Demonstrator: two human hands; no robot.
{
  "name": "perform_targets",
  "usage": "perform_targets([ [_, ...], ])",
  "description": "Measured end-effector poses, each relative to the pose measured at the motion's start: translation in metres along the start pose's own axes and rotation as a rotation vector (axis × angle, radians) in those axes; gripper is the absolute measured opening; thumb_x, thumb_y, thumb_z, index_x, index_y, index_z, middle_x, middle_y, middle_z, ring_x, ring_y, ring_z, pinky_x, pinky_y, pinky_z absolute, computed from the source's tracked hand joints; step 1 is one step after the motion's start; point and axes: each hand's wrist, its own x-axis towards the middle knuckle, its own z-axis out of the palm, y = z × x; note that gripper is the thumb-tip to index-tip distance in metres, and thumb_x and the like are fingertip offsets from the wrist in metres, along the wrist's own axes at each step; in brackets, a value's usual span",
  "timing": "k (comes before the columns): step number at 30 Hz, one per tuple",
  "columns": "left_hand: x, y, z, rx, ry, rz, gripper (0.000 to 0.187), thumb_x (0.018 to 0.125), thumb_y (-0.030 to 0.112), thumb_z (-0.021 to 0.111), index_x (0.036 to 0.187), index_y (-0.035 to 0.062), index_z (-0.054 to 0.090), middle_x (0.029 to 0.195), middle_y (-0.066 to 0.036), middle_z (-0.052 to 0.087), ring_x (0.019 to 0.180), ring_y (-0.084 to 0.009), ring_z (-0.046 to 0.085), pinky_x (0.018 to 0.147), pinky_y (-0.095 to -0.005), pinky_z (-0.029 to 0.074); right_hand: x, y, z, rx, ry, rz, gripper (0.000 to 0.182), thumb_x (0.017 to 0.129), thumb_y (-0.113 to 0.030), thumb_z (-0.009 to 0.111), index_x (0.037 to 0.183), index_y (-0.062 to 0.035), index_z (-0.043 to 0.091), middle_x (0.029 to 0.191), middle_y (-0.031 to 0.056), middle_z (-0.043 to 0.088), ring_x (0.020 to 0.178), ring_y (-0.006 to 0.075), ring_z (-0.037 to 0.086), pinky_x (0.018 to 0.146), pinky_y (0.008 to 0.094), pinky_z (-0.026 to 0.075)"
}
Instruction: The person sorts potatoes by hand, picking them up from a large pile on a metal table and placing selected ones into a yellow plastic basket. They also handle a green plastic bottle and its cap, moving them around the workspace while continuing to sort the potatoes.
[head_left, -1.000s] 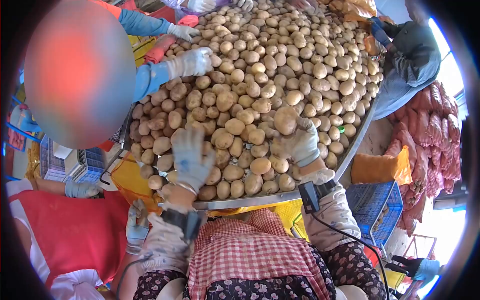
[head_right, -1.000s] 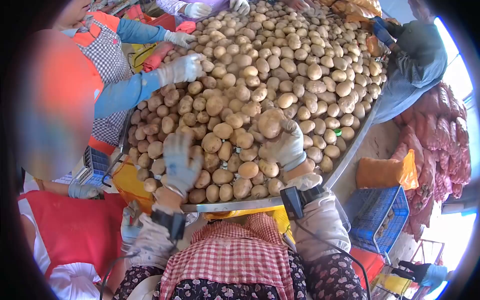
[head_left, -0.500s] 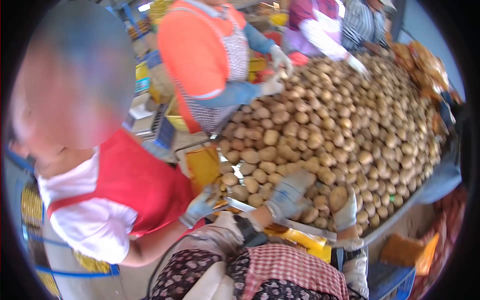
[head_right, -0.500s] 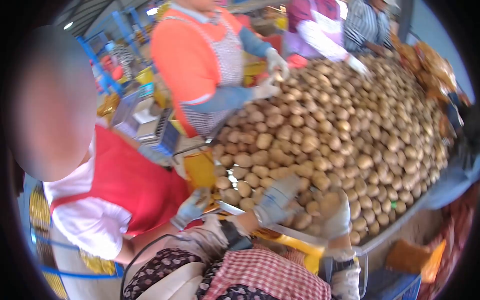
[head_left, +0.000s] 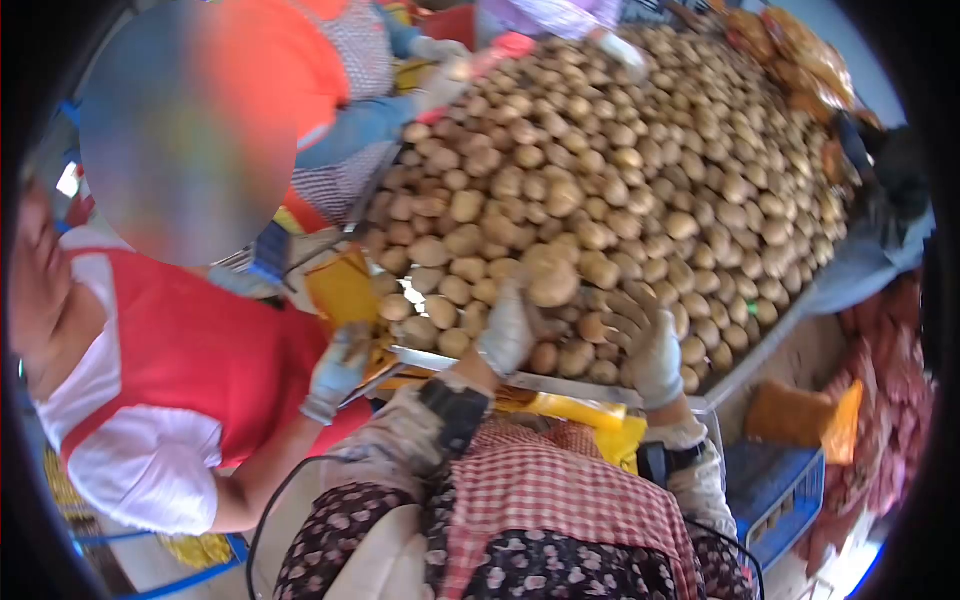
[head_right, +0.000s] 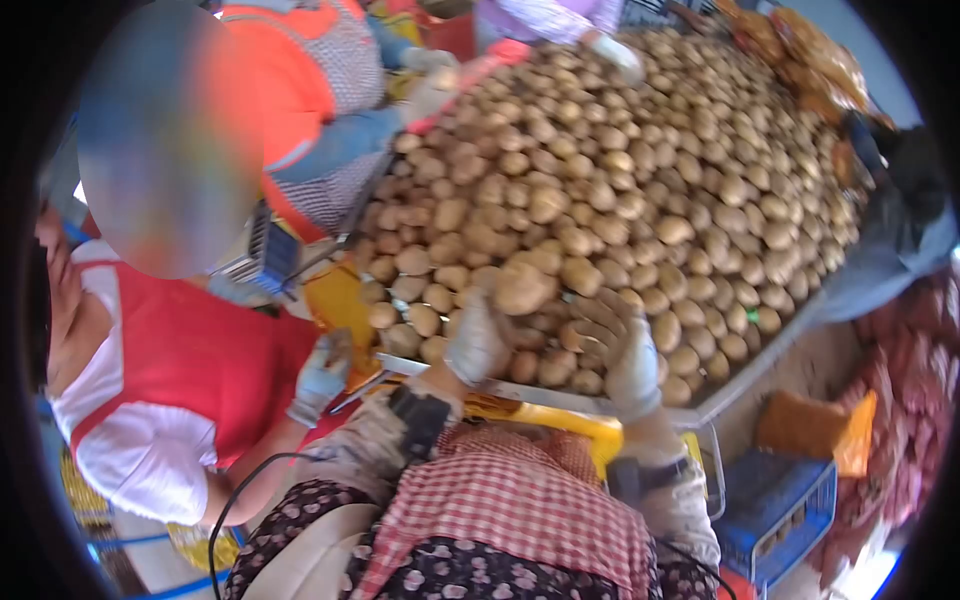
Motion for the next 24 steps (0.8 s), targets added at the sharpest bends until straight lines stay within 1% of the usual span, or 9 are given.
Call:
perform_targets([
  [7, -0.02, -0.014, -0.001, 0.141, -0.063, -0.062, 0.063, 0.095, 0.06, 0.033, 0.114, 0.0054, 0.057, 0.09, -0.006, 0.065, 0.075, -0.0163, 0.062, 0.064, -0.0269, 0.052, -0.013, 0.001, 0.034, -0.238, -0.203, 0.156, 0.071, 0.09, -0.027, 0.061, 0.147, -0.0046, 0.024, 0.134, 0.0122, 0.044, 0.118, 0.0186, 0.048, 0.097, 0.0324, 0.043],
  [9, -0.022, -0.02, -0.008, 0.758, 0.01, -0.058, 0.07, 0.096, 0.059, 0.032, 0.122, -0.0015, 0.054, 0.112, -0.01, 0.063, 0.092, -0.0209, 0.061, 0.079, -0.03, 0.05, 0.001, 0.031, 0.028, -0.162, -0.125, 0.02, 0.071, 0.087, -0.019, 0.066, 0.145, -0.0037, 0.028, 0.135, 0.0103, 0.042, 0.122, 0.0187, 0.044, 0.1, 0.0308, 0.041],
  [11, -0.022, -0.029, -0.015, 0.589, 0.024, 0.021, 0.064, 0.099, 0.052, 0.033, 0.123, -0.0035, 0.053, 0.111, -0.015, 0.062, 0.095, -0.0252, 0.06, 0.081, -0.0315, 0.049, 0.004, 0.038, 0.022, -0.157, -0.154, -0.027, 0.074, 0.083, -0.013, 0.069, 0.144, -0.0038, 0.029, 0.135, 0.0107, 0.042, 0.118, 0.0187, 0.048, 0.096, 0.0318, 0.046],
  [13, -0.021, -0.034, -0.071, 1.163, 0.09, 0.437, 0.054, 0.099, 0.042, 0.036, 0.124, -0.0024, 0.053, 0.113, -0.018, 0.061, 0.1, -0.0297, 0.059, 0.088, -0.0361, 0.047, -0.002, 0.043, 0.014, 0.011, -0.032, 0.056, 0.07, 0.079, -0.01, 0.069, 0.14, -0.0041, 0.035, 0.129, 0.0099, 0.048, 0.109, 0.0183, 0.055, 0.083, 0.0304, 0.052],
  [15, -0.036, -0.003, -0.05, 1.406, 0.246, 0.535, 0.046, 0.096, 0.033, 0.045, 0.126, -0.0008, 0.053, 0.113, -0.021, 0.059, 0.102, -0.0343, 0.058, 0.091, -0.04, 0.045, -0.006, 0.039, 0.005, -0.663, -0.118, -0.531, 0.06, 0.079, -0.01, 0.066, 0.134, -0.0042, 0.042, 0.121, 0.0086, 0.054, 0.1, 0.0161, 0.059, 0.072, 0.0281, 0.054],
  [16, -0.031, 0.007, -0.064, 1.592, 0.154, 0.658, 0.057, 0.088, 0.035, 0.054, 0.134, 0.0024, 0.046, 0.128, -0.023, 0.051, 0.118, -0.0376, 0.048, 0.102, -0.0462, 0.037, -0.005, 0.023, 0.012, -0.034, 0.096, -0.029, 0.053, 0.08, -0.013, 0.063, 0.13, -0.0047, 0.045, 0.117, 0.0078, 0.056, 0.097, 0.0153, 0.058, 0.073, 0.0269, 0.053],
  [20, -0.017, 0.017, -0.104, 2.267, 0.229, 0.383, 0.092, 0.076, 0.054, 0.062, 0.147, 0.0083, 0.026, 0.152, -0.02, 0.021, 0.139, -0.0402, 0.017, 0.112, -0.0562, 0.009, 0.0, 0.031, -0.022, -0.317, 0.373, -0.24, 0.034, 0.084, -0.012, 0.056, 0.118, -0.0032, 0.057, 0.104, 0.008, 0.063, 0.09, 0.0148, 0.06, 0.075, 0.0271, 0.05],
  [22, -0.009, 0.026, -0.116, 2.271, 0.232, 0.323, 0.091, 0.076, 0.054, 0.061, 0.147, 0.0089, 0.027, 0.151, -0.02, 0.023, 0.139, -0.04, 0.018, 0.112, -0.0556, 0.011, -0.001, 0.029, -0.024, -1.045, 0.51, -0.357, 0.026, 0.088, -0.013, 0.051, 0.11, -0.0008, 0.06, 0.093, 0.0112, 0.066, 0.085, 0.0175, 0.061, 0.076, 0.0298, 0.049],
  [24, -0.007, 0.037, -0.116, 2.293, 0.199, 0.195, 0.083, 0.079, 0.053, 0.059, 0.146, 0.0133, 0.031, 0.151, -0.02, 0.024, 0.139, -0.0402, 0.02, 0.112, -0.0546, 0.014, 0.001, 0.04, -0.033, -1.055, 0.491, -0.438, 0.025, 0.089, -0.013, 0.05, 0.108, -0.0002, 0.06, 0.091, 0.0128, 0.066, 0.083, 0.02, 0.062, 0.076, 0.0309, 0.049],
])
